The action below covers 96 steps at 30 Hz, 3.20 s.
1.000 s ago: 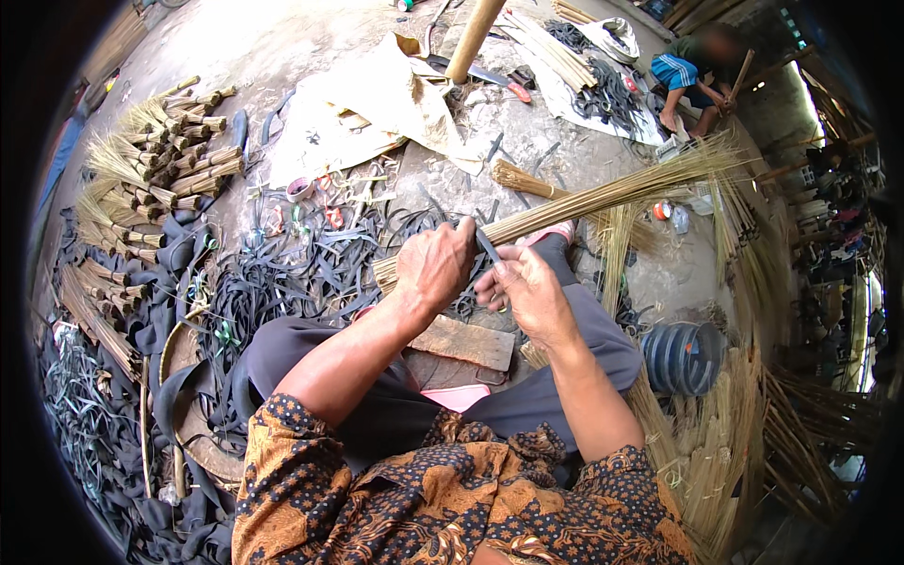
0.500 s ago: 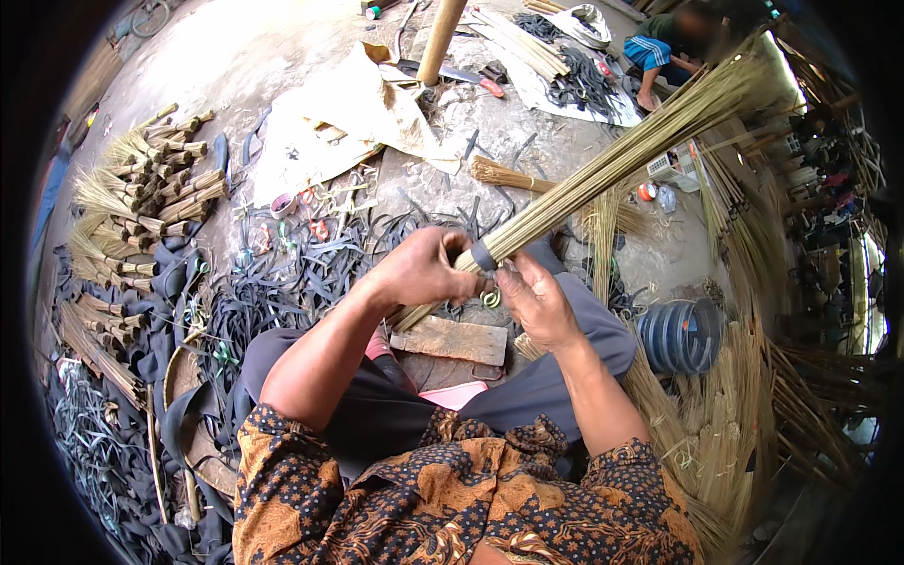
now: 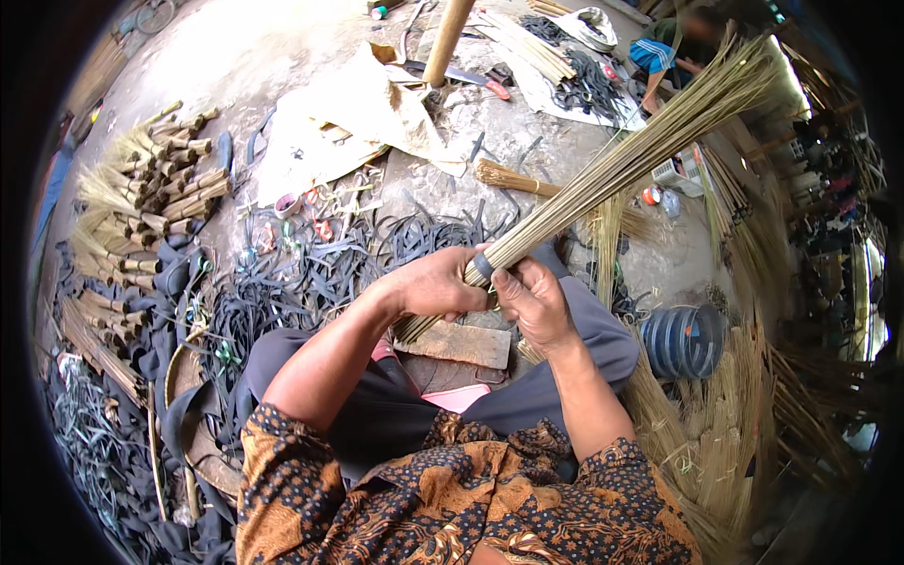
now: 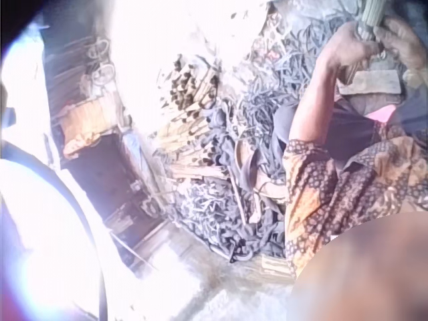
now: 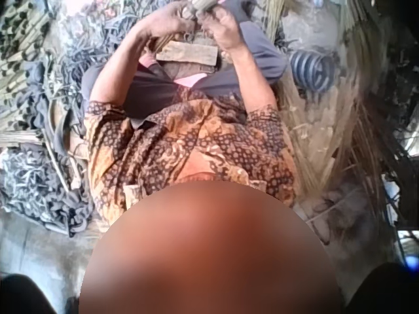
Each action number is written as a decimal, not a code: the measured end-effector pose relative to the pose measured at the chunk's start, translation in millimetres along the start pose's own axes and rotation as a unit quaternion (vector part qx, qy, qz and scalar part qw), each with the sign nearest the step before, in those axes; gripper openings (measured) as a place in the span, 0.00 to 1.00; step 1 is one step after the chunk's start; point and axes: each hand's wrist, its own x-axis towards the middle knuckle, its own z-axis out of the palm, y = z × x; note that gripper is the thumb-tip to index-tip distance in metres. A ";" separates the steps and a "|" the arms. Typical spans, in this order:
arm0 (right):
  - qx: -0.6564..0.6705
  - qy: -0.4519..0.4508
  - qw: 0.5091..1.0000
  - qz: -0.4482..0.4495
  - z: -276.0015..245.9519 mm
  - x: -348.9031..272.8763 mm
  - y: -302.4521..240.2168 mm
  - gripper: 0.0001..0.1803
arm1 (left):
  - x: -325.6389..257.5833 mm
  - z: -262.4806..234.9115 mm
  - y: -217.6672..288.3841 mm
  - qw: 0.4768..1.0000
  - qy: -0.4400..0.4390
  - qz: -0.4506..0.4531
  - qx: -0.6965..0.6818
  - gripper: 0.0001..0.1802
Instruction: The person sits on the floor and repeatedly gathers bundles of broom stalks, aligns them, and ties them with rubber bands. The person places each completed bundle aside and continues the process with new stalks.
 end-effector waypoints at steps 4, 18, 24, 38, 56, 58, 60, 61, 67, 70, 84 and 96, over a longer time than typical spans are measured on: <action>-0.047 0.054 0.997 -0.011 4.1 10.3 2.5 0.17 | 0.2 3.7 -4.0 0.923 0.242 0.106 0.281 0.26; -0.182 -0.013 0.983 -0.003 -16.9 -47.6 -14.3 0.11 | -12.5 -9.7 17.2 0.967 0.223 0.066 0.102 0.27; -0.369 -0.031 0.907 -0.203 -48.1 -9.9 -3.6 0.06 | -8.1 6.9 11.9 0.964 -0.174 0.045 -0.194 0.25; -0.604 -0.001 0.776 -0.184 -13.8 15.9 -70.5 0.21 | 0.6 6.9 2.2 0.925 0.197 0.066 0.319 0.22; -0.517 -0.058 0.840 -0.153 -32.3 21.3 -34.7 0.07 | 24.1 3.4 -21.7 0.972 0.224 0.064 -0.001 0.22; -0.508 -0.018 0.839 -0.194 -28.3 18.1 -20.3 0.06 | 28.0 6.0 -16.0 0.969 0.177 0.081 -0.155 0.17; -0.459 0.018 0.862 -0.214 -20.6 17.2 -8.3 0.06 | 29.3 9.2 -10.6 0.949 0.179 0.094 -0.240 0.16; -0.435 0.041 0.873 -0.216 -15.8 20.4 -3.5 0.07 | 29.3 8.6 -7.9 0.951 0.168 0.110 -0.234 0.17; -0.494 0.186 0.810 -0.255 8.0 33.0 6.3 0.06 | 21.7 8.2 1.2 0.936 0.316 0.117 -0.098 0.23; -0.479 0.212 0.813 -0.254 17.0 35.3 9.1 0.06 | 18.1 7.3 4.0 0.930 0.343 0.111 -0.079 0.24; -0.562 0.152 0.752 -0.309 2.3 38.3 -13.7 0.08 | 13.5 3.4 -2.1 0.948 0.257 0.158 -0.105 0.23; -0.232 0.070 0.966 -0.086 43.5 -10.4 31.5 0.15 | 3.8 12.2 40.8 0.912 0.164 0.192 -0.323 0.18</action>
